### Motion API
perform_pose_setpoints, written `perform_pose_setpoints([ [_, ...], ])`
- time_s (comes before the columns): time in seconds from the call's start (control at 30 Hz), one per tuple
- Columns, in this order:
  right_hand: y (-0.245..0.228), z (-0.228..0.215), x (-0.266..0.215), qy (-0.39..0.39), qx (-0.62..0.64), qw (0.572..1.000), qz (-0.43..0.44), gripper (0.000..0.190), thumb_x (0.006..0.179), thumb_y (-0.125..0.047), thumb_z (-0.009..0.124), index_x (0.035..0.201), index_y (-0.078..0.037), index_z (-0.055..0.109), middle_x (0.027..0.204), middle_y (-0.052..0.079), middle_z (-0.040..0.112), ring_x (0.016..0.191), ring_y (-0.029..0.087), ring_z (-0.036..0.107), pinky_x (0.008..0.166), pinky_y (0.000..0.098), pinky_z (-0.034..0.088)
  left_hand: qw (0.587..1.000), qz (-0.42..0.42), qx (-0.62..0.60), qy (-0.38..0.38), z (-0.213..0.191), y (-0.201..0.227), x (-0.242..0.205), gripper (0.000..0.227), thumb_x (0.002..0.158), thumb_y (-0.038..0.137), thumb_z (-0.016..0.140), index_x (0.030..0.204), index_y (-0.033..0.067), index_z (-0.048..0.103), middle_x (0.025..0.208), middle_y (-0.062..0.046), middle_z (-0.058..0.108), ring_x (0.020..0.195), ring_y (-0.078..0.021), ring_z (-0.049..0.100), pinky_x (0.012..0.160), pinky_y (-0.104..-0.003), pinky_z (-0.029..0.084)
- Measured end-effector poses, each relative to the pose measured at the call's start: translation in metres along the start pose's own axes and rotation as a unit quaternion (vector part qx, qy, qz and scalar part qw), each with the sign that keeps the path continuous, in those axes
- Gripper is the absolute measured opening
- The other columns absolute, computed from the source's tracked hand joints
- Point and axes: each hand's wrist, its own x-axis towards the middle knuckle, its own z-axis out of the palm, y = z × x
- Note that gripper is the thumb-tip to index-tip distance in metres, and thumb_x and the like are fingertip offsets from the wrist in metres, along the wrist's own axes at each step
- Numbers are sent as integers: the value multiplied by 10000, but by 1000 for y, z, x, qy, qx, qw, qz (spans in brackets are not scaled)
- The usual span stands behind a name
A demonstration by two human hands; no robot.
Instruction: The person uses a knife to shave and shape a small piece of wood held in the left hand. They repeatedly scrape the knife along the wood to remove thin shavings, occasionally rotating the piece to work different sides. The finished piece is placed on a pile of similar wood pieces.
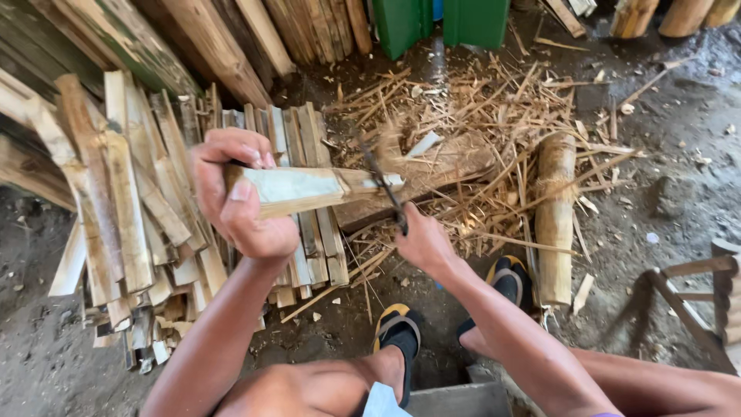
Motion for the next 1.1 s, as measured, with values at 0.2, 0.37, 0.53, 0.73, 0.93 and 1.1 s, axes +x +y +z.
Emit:
perform_pose_setpoints([
  [0.2,7,20,2,49,-12,986,-158,249,1012,-207,592,1117,12,537,915,158,716,693,329,682,589,425,550,1000,-8,-7,-4,-3,-14,8,140,882,210,432,952,89,423,857,-99,462,714,-174,386,621,-313,377],
  [0.37,-6,-2,34,39,-86,994,-57,523,840,-115,705,1280,50,475,793,284,698,688,397,659,652,495,529,1000,-6,-11,-3,-2,-18,21,123,866,196,426,917,85,413,847,-103,460,700,-169,359,611,-314,363],
  [0.53,-21,5,1,21,62,995,-80,341,941,-141,596,1208,29,471,820,217,701,629,341,688,558,473,580,1000,-2,-13,-23,-7,-31,25,113,859,181,419,923,89,404,838,-105,443,713,-188,368,606,-311,362],
  [0.73,-9,15,34,16,-8,1000,-7,419,882,-62,597,1263,54,465,800,182,672,594,312,664,521,484,579,999,-15,-15,-35,-19,-43,33,101,869,181,384,919,94,400,812,-104,437,685,-183,344,598,-313,378],
  [0.93,-17,-1,29,8,-11,999,-40,399,881,-109,665,1239,4,531,813,221,683,647,394,671,614,495,527,1000,-9,6,-28,-16,-34,34,111,874,191,384,927,94,396,803,-110,448,692,-182,352,612,-315,377],
  [1.1,-14,32,-2,225,15,922,-315,514,837,-133,739,1252,65,510,948,250,704,738,397,684,589,479,559,999,-27,-13,-41,-20,-39,28,118,888,193,380,930,87,409,826,-120,453,693,-184,365,615,-315,383],
])
